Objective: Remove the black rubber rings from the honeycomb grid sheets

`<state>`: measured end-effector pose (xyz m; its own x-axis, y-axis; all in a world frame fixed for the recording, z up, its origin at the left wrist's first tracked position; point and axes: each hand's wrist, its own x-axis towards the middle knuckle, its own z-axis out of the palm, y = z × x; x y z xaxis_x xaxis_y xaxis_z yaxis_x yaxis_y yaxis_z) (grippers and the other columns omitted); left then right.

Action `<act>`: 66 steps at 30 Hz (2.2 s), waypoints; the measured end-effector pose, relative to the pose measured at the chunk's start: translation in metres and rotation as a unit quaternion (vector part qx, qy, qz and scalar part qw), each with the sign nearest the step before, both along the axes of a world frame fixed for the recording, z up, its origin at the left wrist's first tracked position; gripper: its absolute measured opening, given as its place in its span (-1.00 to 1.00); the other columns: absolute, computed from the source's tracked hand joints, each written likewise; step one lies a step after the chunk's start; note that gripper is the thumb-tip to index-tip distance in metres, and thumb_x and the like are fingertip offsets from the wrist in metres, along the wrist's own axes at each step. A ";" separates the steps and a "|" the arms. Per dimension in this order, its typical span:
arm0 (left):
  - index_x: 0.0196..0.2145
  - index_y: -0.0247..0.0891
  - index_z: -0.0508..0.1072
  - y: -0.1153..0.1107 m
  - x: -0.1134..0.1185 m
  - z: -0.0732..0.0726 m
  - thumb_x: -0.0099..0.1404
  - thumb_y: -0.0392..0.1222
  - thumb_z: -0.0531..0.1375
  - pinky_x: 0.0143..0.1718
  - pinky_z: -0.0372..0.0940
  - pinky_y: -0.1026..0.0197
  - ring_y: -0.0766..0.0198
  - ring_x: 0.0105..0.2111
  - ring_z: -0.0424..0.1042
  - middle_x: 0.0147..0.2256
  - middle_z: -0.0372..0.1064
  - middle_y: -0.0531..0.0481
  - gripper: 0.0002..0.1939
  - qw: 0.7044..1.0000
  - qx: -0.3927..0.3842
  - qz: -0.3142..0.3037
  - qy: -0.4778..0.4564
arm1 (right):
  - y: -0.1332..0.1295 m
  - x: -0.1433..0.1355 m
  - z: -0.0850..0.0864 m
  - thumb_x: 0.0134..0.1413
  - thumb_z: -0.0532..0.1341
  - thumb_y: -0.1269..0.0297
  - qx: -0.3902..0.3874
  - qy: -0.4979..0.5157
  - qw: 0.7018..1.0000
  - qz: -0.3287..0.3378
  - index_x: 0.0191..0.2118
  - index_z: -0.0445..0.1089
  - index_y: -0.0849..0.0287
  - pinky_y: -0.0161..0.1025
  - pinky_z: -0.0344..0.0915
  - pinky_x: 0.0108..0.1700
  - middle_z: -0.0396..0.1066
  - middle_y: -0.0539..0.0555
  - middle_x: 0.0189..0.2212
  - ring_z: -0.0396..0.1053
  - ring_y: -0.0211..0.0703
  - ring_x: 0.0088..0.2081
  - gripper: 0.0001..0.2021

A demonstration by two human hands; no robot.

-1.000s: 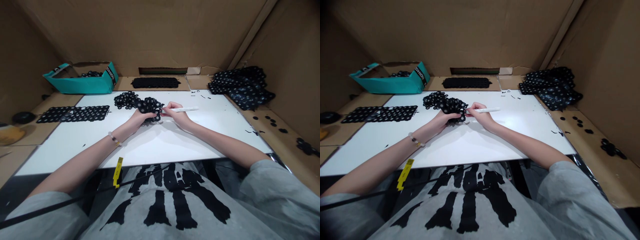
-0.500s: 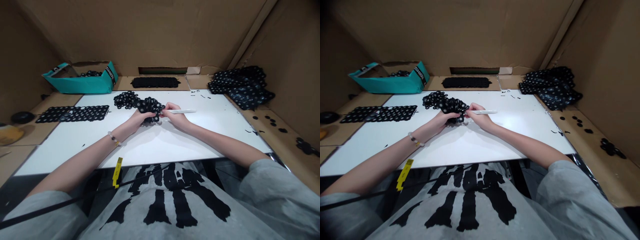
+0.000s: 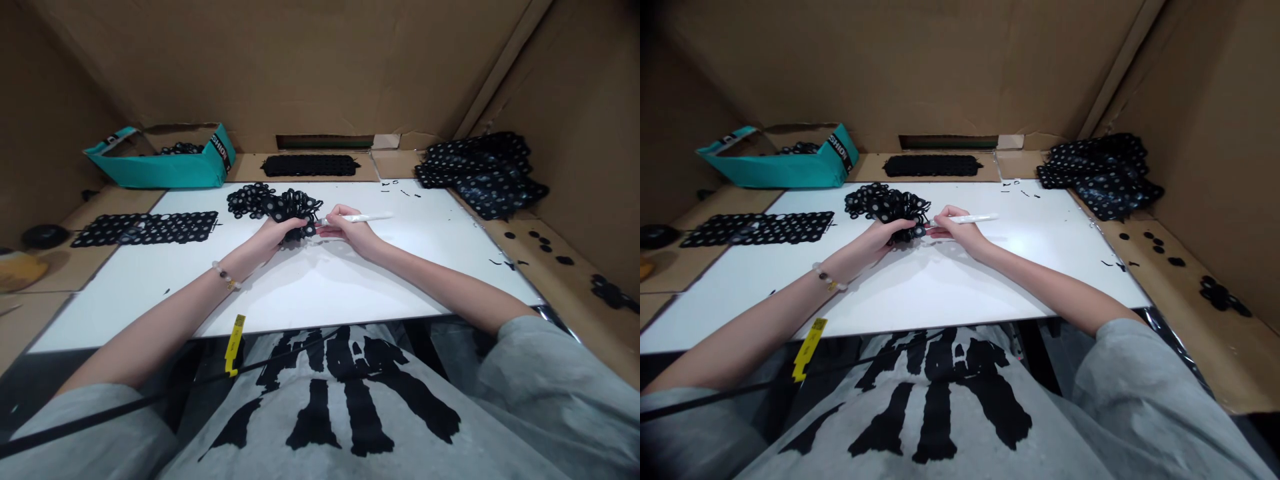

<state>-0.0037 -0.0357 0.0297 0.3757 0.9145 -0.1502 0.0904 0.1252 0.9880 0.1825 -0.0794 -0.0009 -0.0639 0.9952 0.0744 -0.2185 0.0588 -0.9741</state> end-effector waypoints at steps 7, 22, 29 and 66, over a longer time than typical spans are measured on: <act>-0.36 -0.26 0.49 0.002 -0.002 -0.004 -0.04 -0.09 0.43 -0.42 0.35 0.17 0.16 -0.39 0.45 -0.36 0.51 -0.11 -0.68 1.000 -0.003 0.003 0.017 | 0.002 0.002 0.002 -0.13 0.43 0.17 -0.023 0.023 0.999 0.013 -0.52 0.26 0.17 -0.20 0.49 -0.09 0.51 0.00 -0.42 0.54 -0.23 -0.31 -0.67; -0.31 -0.26 0.52 -0.006 -0.002 -0.003 -0.19 -0.22 0.49 -0.20 0.43 0.07 0.04 -0.20 0.49 -0.23 0.55 -0.11 -0.58 0.999 0.021 -0.037 -0.020 | 0.001 0.004 0.004 -0.13 0.42 0.18 -0.009 0.011 1.000 0.010 -0.55 0.28 0.17 -0.14 0.50 -0.06 0.55 0.01 -0.37 0.53 -0.23 -0.35 -0.69; -0.30 -0.29 0.51 -0.002 -0.001 -0.011 -0.21 -0.24 0.48 -0.20 0.43 0.06 0.05 -0.22 0.50 -0.21 0.55 -0.13 -0.56 0.999 0.030 -0.018 -0.022 | -0.002 0.003 0.009 -0.08 0.39 0.25 -0.013 -0.008 1.000 0.009 -0.55 0.24 0.16 -0.13 0.51 -0.08 0.54 0.03 -0.38 0.53 -0.22 -0.35 -0.71; -0.27 -0.25 0.53 -0.019 -0.004 0.021 -0.02 -0.12 0.45 -0.14 0.42 0.08 0.04 -0.19 0.51 -0.30 0.55 -0.13 -0.65 0.998 -0.018 -0.058 0.020 | 0.032 0.065 0.009 -0.04 0.23 0.33 0.097 -0.372 0.904 -0.189 -0.15 0.41 0.14 -0.03 0.30 -0.03 0.49 0.15 -0.21 0.39 0.03 -0.12 -0.74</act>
